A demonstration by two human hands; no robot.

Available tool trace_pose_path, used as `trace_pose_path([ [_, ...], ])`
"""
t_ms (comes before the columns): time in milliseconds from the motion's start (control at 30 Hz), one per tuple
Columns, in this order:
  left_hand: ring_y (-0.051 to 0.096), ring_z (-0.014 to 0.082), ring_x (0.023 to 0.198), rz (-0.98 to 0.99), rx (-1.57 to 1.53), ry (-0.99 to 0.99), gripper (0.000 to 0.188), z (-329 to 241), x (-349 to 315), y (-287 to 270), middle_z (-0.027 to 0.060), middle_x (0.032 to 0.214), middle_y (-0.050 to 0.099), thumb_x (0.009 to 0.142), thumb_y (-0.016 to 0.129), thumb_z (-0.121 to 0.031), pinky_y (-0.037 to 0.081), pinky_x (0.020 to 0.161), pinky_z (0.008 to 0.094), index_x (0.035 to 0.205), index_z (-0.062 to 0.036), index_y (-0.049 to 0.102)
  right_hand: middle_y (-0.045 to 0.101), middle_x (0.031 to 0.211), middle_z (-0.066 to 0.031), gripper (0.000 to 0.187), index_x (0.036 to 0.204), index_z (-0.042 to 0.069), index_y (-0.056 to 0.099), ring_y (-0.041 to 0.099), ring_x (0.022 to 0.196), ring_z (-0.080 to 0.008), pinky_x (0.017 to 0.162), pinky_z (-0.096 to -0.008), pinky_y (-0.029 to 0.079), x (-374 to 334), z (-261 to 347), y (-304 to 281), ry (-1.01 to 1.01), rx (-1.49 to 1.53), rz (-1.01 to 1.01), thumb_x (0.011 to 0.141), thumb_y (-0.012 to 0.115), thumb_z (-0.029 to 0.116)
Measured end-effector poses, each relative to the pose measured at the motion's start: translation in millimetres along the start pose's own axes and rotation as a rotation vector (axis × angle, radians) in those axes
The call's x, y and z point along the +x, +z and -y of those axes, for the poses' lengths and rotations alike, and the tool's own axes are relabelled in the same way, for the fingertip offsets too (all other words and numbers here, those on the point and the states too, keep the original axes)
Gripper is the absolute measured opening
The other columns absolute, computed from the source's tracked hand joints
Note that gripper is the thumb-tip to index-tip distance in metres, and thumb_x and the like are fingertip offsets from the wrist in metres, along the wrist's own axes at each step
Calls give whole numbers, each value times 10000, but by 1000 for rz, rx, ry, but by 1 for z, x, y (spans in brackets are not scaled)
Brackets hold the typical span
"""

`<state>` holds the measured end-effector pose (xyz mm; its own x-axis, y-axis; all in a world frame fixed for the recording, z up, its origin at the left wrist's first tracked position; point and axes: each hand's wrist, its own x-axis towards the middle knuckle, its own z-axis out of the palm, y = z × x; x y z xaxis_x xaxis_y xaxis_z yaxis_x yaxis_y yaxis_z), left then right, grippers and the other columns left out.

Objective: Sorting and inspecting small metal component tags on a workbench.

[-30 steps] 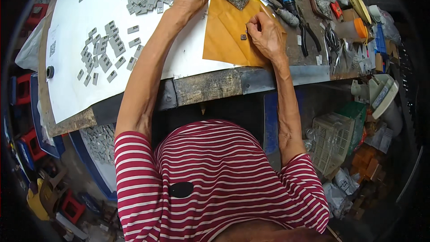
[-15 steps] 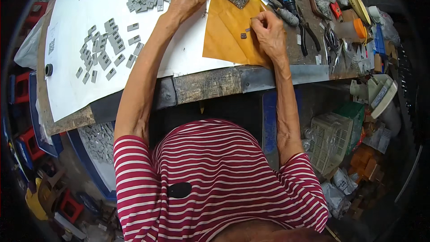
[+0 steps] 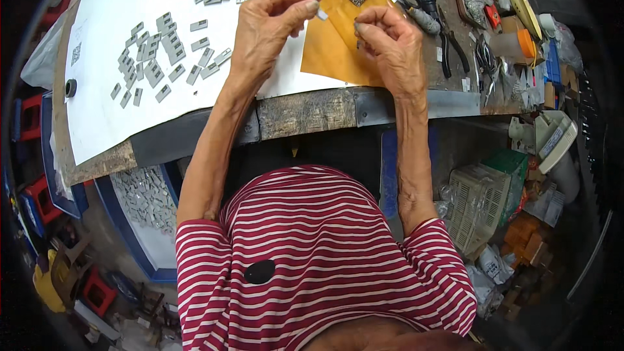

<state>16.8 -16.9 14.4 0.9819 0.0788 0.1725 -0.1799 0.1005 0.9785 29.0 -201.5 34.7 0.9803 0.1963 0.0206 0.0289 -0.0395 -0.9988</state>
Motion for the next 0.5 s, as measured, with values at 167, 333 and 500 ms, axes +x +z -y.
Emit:
trace_pose_path([
  [167,522,62,592,75,-130,-99,206,8,-9,4,47,734,628,780,646,-149,441,557,190,924,-2,642,544,664,4,101,860,-14,585,455,529,-34,478,-161,356,-6,1,7,29,126,60,777,579,42],
  [333,524,85,622,160,-132,-178,240,9,-14,7,56,741,611,788,644,-140,427,564,198,973,11,620,548,670,-3,99,858,-21,582,456,536,-39,474,-162,352,-7,0,7,74,215,75,776,574,34],
  [500,516,60,611,108,-98,-204,209,11,-16,8,29,712,597,804,622,-166,414,551,175,933,-2,623,527,730,-11,131,915,-14,561,442,598,-50,496,-170,333,-5,-5,4,91,282,173,791,553,28],
])
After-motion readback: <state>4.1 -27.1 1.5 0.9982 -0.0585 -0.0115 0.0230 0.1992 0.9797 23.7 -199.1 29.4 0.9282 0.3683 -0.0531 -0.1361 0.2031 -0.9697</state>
